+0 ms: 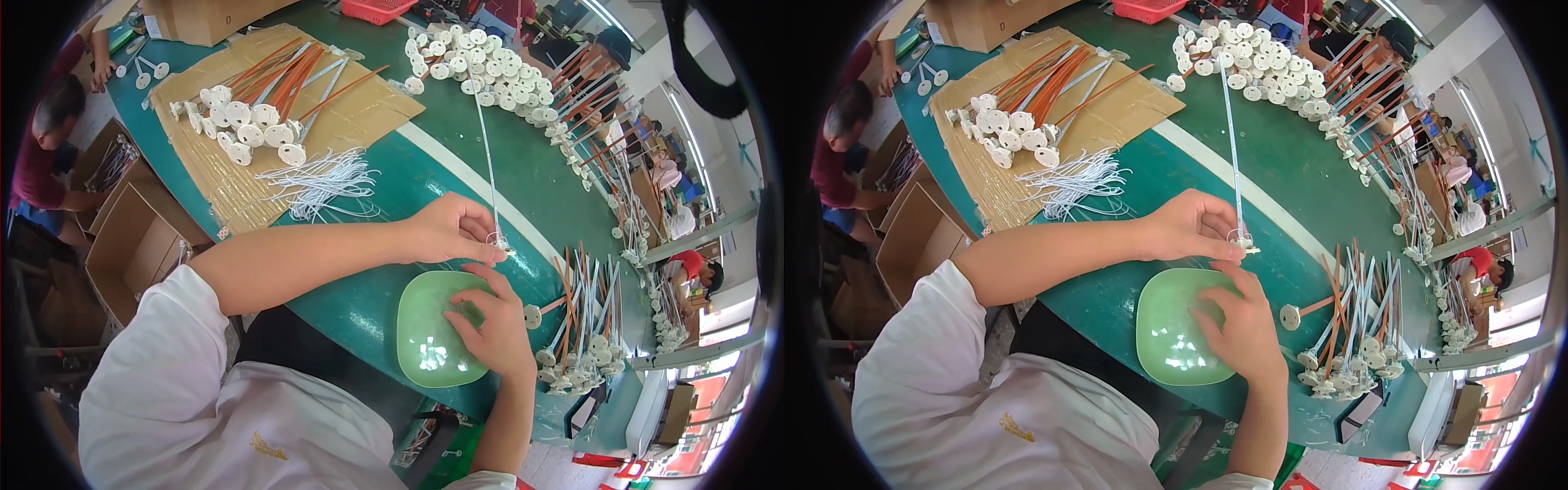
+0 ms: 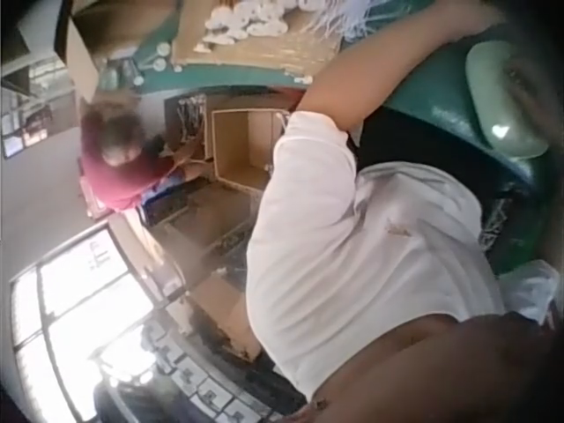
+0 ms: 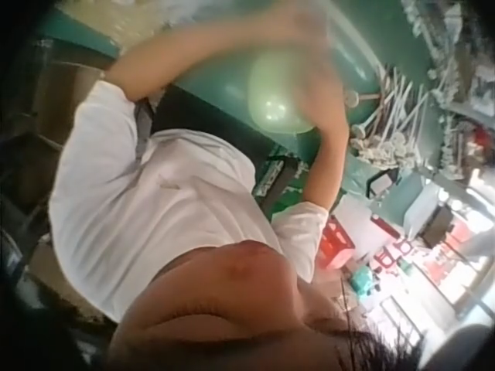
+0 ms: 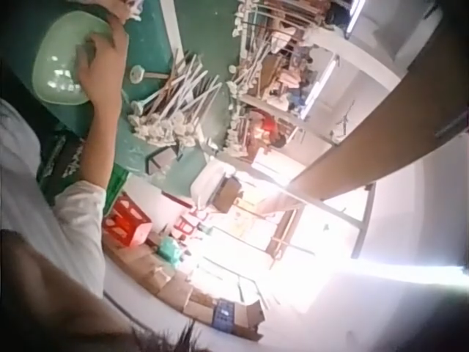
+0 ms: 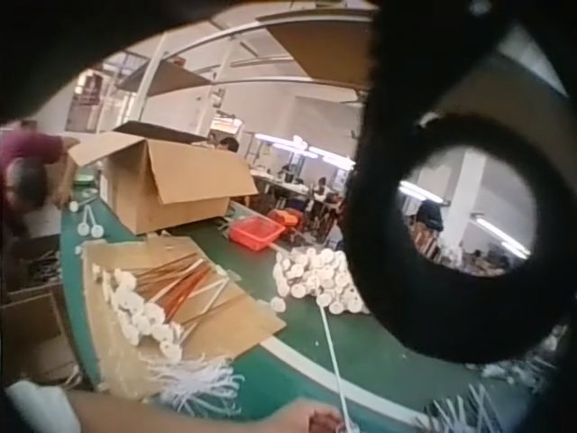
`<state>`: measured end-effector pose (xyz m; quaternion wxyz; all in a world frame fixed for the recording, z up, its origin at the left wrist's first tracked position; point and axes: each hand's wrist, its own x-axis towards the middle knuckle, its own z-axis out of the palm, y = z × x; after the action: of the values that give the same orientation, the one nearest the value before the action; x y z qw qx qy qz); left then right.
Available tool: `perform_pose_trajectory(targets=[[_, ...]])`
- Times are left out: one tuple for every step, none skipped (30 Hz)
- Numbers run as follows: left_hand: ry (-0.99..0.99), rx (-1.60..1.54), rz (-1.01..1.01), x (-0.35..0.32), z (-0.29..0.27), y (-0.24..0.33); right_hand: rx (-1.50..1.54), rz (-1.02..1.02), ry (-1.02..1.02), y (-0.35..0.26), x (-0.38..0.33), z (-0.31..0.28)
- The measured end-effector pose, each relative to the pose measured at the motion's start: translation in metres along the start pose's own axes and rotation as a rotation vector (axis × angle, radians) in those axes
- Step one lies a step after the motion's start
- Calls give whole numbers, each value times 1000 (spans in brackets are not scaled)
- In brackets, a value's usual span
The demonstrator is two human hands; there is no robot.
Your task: Assembling electronic LED strips into plastic base components on a factory floor.
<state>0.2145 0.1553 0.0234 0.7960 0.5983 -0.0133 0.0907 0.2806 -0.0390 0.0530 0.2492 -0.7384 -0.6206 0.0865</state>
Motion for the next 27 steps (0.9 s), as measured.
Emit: perform_pose_trajectory(targets=[[3,7,2,0,-1,0,10,-1,4,-1,1,0],[2,7,2,0,-1,-1,11,1,5,-2,0,0],[-2,3,-3,1,-1,-2,-24,-20,25,-2,0,0],[-6,-2,-8,1,-1,-2,-59,-40,45,-2,0,-1],[-6,-1,-9,2,-2,-3,-58,-40,46,-2,0,-1],[-5,-17,-4,2,-2,-3,-65,-55,59,-2,0,-1],[-3,-33,1,2,-2,-3,-72,-71,72,-1,0,-2],[-2,-33,-1,2,-2,-2,-70,-71,71,-2,0,-1],[10,-12,1,1,-2,0,-83,-80,78,-2,1,0],[21,8,2,1,-1,1,-97,-89,84,-2,1,0],[21,8,1,1,-1,0,-96,-88,84,-2,1,1],[17,-2,3,2,0,0,-123,-115,101,-1,1,2],[13,-13,6,2,0,-1,-152,-142,117,0,1,2],[14,-12,6,2,0,0,-151,-142,118,2,1,3],[8,-12,0,3,1,0,-149,-147,121,3,1,4],[2,-14,-4,3,2,-1,-149,-151,124,5,1,4],[2,-13,-5,3,1,-1,-147,-151,124,4,1,4],[8,-17,-2,4,1,-2,-147,-141,122,2,1,4],[14,-23,2,4,1,-3,-147,-132,118,2,1,4],[14,-22,2,3,1,-3,-146,-132,118,2,1,5],[14,-33,8,2,0,-3,-153,-111,121,1,1,5],[15,-46,15,1,-1,-3,-159,-91,122,1,1,6],[11,-45,16,1,-1,-2,-162,-89,124,1,1,5],[2,-62,21,1,-2,-2,-181,-73,146,0,0,5],[-8,-78,27,0,-2,-1,-201,-58,168,-1,0,5],[-6,-75,26,0,-3,-2,-198,-59,169,-1,1,6],[1,-96,34,0,-4,-2,-185,-73,227,-3,2,6]])
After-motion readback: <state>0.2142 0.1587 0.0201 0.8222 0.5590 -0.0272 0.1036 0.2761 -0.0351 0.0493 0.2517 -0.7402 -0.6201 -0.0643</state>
